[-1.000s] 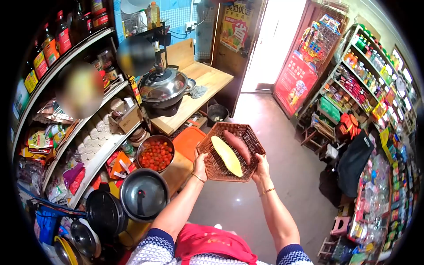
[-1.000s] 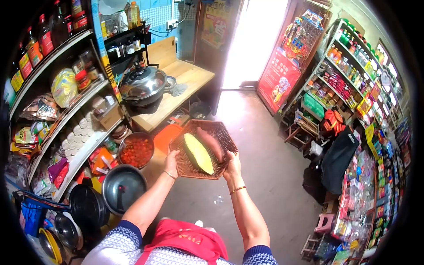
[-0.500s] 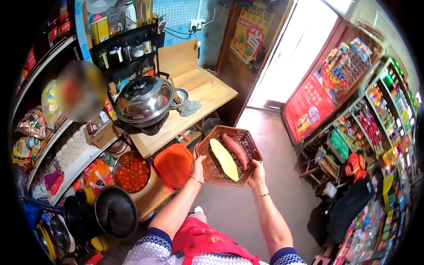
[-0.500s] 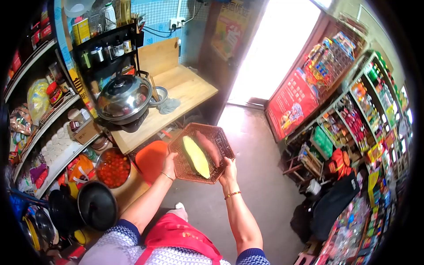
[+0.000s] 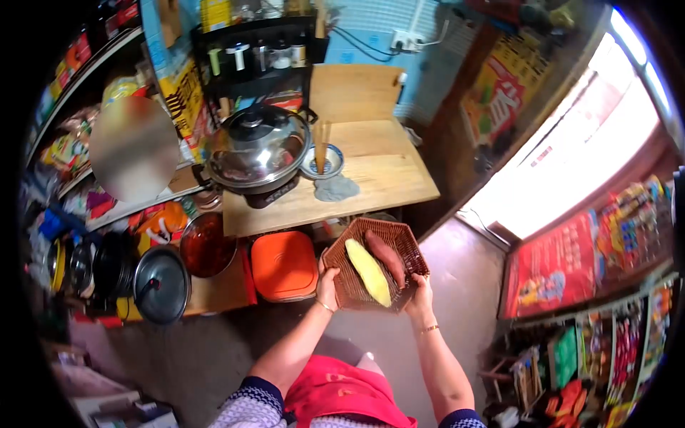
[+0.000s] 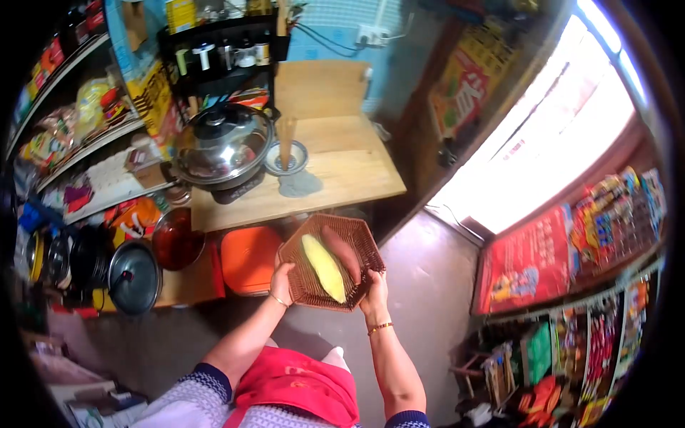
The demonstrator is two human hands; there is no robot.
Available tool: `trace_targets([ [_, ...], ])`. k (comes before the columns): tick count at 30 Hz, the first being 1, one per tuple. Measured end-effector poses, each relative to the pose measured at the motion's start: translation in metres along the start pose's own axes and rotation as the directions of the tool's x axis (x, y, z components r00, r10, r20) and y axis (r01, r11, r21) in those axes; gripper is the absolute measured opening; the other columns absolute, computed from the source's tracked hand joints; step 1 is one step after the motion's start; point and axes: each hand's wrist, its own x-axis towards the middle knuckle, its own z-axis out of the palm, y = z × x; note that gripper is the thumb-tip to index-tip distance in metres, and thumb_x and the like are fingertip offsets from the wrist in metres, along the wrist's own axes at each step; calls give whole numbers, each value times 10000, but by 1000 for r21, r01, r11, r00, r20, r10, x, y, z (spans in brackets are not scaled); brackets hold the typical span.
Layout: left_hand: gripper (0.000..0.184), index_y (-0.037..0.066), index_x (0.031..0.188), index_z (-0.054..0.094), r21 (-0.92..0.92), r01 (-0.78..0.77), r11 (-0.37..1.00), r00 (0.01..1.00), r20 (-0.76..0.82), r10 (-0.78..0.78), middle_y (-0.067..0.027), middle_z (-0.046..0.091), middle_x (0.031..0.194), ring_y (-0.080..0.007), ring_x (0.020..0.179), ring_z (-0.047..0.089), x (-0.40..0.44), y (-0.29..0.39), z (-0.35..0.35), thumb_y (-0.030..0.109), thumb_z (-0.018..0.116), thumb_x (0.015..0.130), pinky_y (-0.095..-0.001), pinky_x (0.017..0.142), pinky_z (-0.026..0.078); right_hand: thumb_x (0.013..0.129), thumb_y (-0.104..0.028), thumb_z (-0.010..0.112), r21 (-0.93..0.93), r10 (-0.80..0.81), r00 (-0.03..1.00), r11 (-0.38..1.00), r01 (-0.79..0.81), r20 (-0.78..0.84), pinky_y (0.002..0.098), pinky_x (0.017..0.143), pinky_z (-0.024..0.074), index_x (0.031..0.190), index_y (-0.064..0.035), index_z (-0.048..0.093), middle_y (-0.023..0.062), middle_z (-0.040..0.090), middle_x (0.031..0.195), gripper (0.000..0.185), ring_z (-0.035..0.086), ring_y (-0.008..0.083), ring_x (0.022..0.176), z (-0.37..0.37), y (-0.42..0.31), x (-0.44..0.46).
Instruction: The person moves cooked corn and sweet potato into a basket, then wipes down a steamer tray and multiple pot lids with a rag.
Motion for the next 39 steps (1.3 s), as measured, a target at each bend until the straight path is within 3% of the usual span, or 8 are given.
trace_targets([
  [6,613,176,1373,317,-141,-100,985,975,-212,68,-80,448,1284,-262,1134,486,-18,-28,-38,2,414,793,-414,935,443,820,-19,421,-145,231,970,965,-219,74,385,913,452,1230,-101,417,84,519,1168,418,509,259,1066,3,13,38],
  [12,629,129,1357,332,196,-286,938,839,-421,344,-68,452,1271,-238,1149,465,-17,-30,-86,32,457,748,-368,971,402,756,-11,441,-393,341,899,893,-219,275,396,964,420,1231,-78,429,89,513,1198,479,493,265,1107,-11,74,83],
  [16,559,56,1285,388,38,-408,912,793,-480,375,-75,489,1224,-210,1113,494,-7,-28,-107,23,458,732,-322,971,389,757,-17,456,-455,514,845,793,-404,147,398,961,428,1242,-67,422,96,512,1211,489,495,267,1124,-26,118,120],
  [23,577,118,1323,351,66,-402,913,755,-541,371,-85,457,1254,-243,1138,479,75,-74,-207,34,454,761,-376,948,426,798,-32,458,-785,537,770,615,-78,344,378,909,463,1214,-60,453,95,563,1127,416,556,254,1031,-71,196,231],
  [25,540,115,1296,373,31,-400,916,787,-500,361,-87,476,1224,-237,1097,512,116,-90,-238,34,450,768,-371,911,459,805,-42,463,-755,557,702,654,-43,443,375,891,468,1205,-60,462,97,573,1100,400,564,251,1006,-100,225,283],
  [27,511,77,1292,366,-59,-392,918,826,-461,323,-86,467,1225,-220,1113,497,160,-111,-275,18,446,790,-348,933,438,819,-64,469,-483,683,696,697,-530,221,376,872,468,1192,-65,471,94,583,1061,373,566,249,981,-124,250,332],
  [30,531,51,1312,341,-134,-323,937,884,-397,248,-85,440,1249,-209,1146,459,214,-122,-312,-19,438,795,-332,960,406,842,-81,465,-636,600,762,692,-342,243,400,843,487,1138,-76,485,102,582,1045,297,575,265,965,-126,279,387],
  [39,483,1,1198,410,245,-697,674,629,-244,738,-100,524,1106,-213,1050,518,305,-135,-360,-65,431,720,-328,933,403,902,-175,407,-724,744,642,545,-423,186,406,790,534,1008,-11,499,130,604,929,215,623,258,856,-131,332,471],
])
